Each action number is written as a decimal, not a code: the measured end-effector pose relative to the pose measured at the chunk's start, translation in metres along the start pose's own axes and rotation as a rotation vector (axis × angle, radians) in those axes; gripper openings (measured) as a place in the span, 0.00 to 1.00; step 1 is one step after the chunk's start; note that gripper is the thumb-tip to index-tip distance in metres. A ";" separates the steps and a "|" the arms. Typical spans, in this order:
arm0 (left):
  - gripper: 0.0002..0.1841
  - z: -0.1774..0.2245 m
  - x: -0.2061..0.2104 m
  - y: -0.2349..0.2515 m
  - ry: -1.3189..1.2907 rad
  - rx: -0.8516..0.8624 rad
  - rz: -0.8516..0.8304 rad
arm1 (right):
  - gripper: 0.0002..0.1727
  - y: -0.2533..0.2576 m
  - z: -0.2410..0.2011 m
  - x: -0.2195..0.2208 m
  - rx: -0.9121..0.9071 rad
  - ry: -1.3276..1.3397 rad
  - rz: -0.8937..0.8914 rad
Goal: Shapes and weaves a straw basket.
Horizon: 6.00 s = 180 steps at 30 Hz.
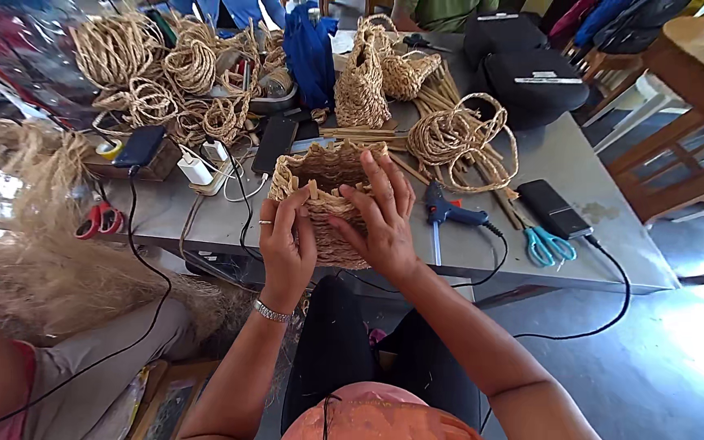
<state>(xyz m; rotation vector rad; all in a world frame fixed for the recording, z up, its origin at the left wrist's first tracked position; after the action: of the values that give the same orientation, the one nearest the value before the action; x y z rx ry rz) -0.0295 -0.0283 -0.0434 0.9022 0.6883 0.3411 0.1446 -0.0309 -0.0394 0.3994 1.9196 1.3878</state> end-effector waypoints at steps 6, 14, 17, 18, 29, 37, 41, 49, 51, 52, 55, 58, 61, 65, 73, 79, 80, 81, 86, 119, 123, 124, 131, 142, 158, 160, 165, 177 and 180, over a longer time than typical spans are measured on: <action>0.20 0.002 -0.003 -0.003 -0.026 -0.017 -0.062 | 0.30 0.004 0.006 -0.028 0.115 0.022 0.019; 0.19 -0.005 0.000 -0.003 -0.060 -0.007 -0.040 | 0.32 0.003 0.000 -0.013 0.108 -0.071 0.038; 0.19 -0.006 0.002 -0.003 -0.065 -0.015 -0.028 | 0.32 -0.001 -0.003 -0.008 0.129 -0.073 0.068; 0.19 -0.006 0.002 -0.004 -0.064 -0.018 -0.026 | 0.32 -0.001 -0.003 -0.007 0.135 -0.081 0.079; 0.19 -0.006 0.004 -0.004 -0.076 -0.036 -0.005 | 0.30 -0.012 0.007 -0.009 0.138 0.144 -0.004; 0.19 -0.003 0.004 -0.004 -0.072 -0.051 -0.031 | 0.37 0.023 0.036 -0.028 0.211 0.274 -0.063; 0.17 -0.003 0.004 -0.003 -0.093 -0.066 0.015 | 0.37 0.012 0.044 -0.010 0.154 0.315 -0.060; 0.15 -0.001 0.005 -0.004 -0.178 -0.077 0.041 | 0.35 -0.001 0.047 0.007 0.137 0.395 0.049; 0.15 -0.002 0.004 -0.004 -0.162 -0.078 0.048 | 0.33 -0.002 0.047 0.011 0.148 0.414 0.053; 0.15 -0.001 0.002 -0.004 -0.140 -0.080 0.042 | 0.33 -0.002 0.046 0.012 0.160 0.419 0.052; 0.16 0.001 -0.001 -0.005 -0.084 -0.064 -0.019 | 0.31 -0.004 0.043 0.009 0.201 0.403 0.066; 0.18 0.002 0.000 -0.006 -0.047 -0.051 -0.035 | 0.31 -0.005 0.043 0.001 0.226 0.425 0.007; 0.18 0.000 -0.002 -0.006 -0.027 -0.042 -0.025 | 0.36 -0.011 0.044 -0.005 0.231 0.490 -0.020; 0.18 -0.006 -0.003 -0.006 0.001 -0.037 -0.008 | 0.38 -0.003 0.046 -0.012 0.324 0.626 0.097; 0.17 -0.007 -0.004 -0.002 -0.079 0.018 -0.020 | 0.41 0.028 0.062 -0.004 0.406 0.772 -0.009; 0.23 -0.027 0.008 -0.010 -0.134 -0.032 -0.111 | 0.41 0.011 0.063 0.003 0.350 0.735 -0.045; 0.26 -0.029 0.010 -0.011 -0.129 -0.026 -0.116 | 0.41 0.009 0.063 0.004 0.347 0.741 -0.040; 0.28 -0.031 0.011 -0.011 -0.122 -0.022 -0.118 | 0.41 0.008 0.064 0.005 0.346 0.746 -0.032; 0.36 -0.033 0.012 -0.010 -0.109 0.007 -0.126 | 0.39 0.001 0.067 0.007 0.375 0.734 -0.026; 0.13 0.029 0.022 0.000 0.101 -0.106 -0.201 | 0.18 0.047 0.043 -0.002 0.094 0.200 -0.131; 0.12 0.029 0.000 0.018 -0.006 -0.182 -0.350 | 0.17 0.046 0.044 -0.005 0.082 0.233 -0.153; 0.12 0.028 -0.007 0.025 0.014 -0.159 -0.376 | 0.18 0.046 0.044 -0.005 0.080 0.240 -0.157; 0.12 0.017 -0.030 0.074 0.092 0.056 -0.428 | 0.16 0.046 0.044 -0.002 0.085 0.205 -0.148; 0.15 -0.007 0.002 0.107 0.010 0.261 -0.459 | 0.17 0.047 0.043 -0.002 0.081 0.211 -0.150; 0.15 0.024 0.001 0.047 -0.063 -0.104 -0.228 | 0.21 0.047 0.050 0.007 0.048 0.490 -0.184; 0.14 0.030 0.007 0.045 -0.077 -0.120 -0.212 | 0.21 0.045 0.056 0.006 0.095 0.490 -0.164; 0.14 0.030 0.021 0.040 -0.090 -0.049 -0.081 | 0.21 0.033 0.055 0.006 0.236 0.573 -0.121; 0.11 0.035 0.026 0.026 -0.172 0.039 -0.014 | 0.31 -0.001 0.046 0.022 0.303 0.588 -0.043; 0.10 0.028 0.036 0.013 -0.157 0.082 0.051 | 0.30 -0.007 0.048 0.019 0.304 0.572 -0.043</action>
<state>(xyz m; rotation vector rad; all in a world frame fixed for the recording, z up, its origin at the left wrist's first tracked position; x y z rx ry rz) 0.0158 -0.0185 -0.0355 1.0144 0.5380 0.2850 0.1660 0.0112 -0.0603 0.0991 2.6025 1.2713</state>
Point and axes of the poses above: each hand's wrist, its own y-axis towards the middle knuckle, its own x-axis out of the palm, z = x × y, the point moved 2 cm from there along y, towards the middle knuckle, and after that the axes turned 7 degrees about y, right-handed, at the moved point
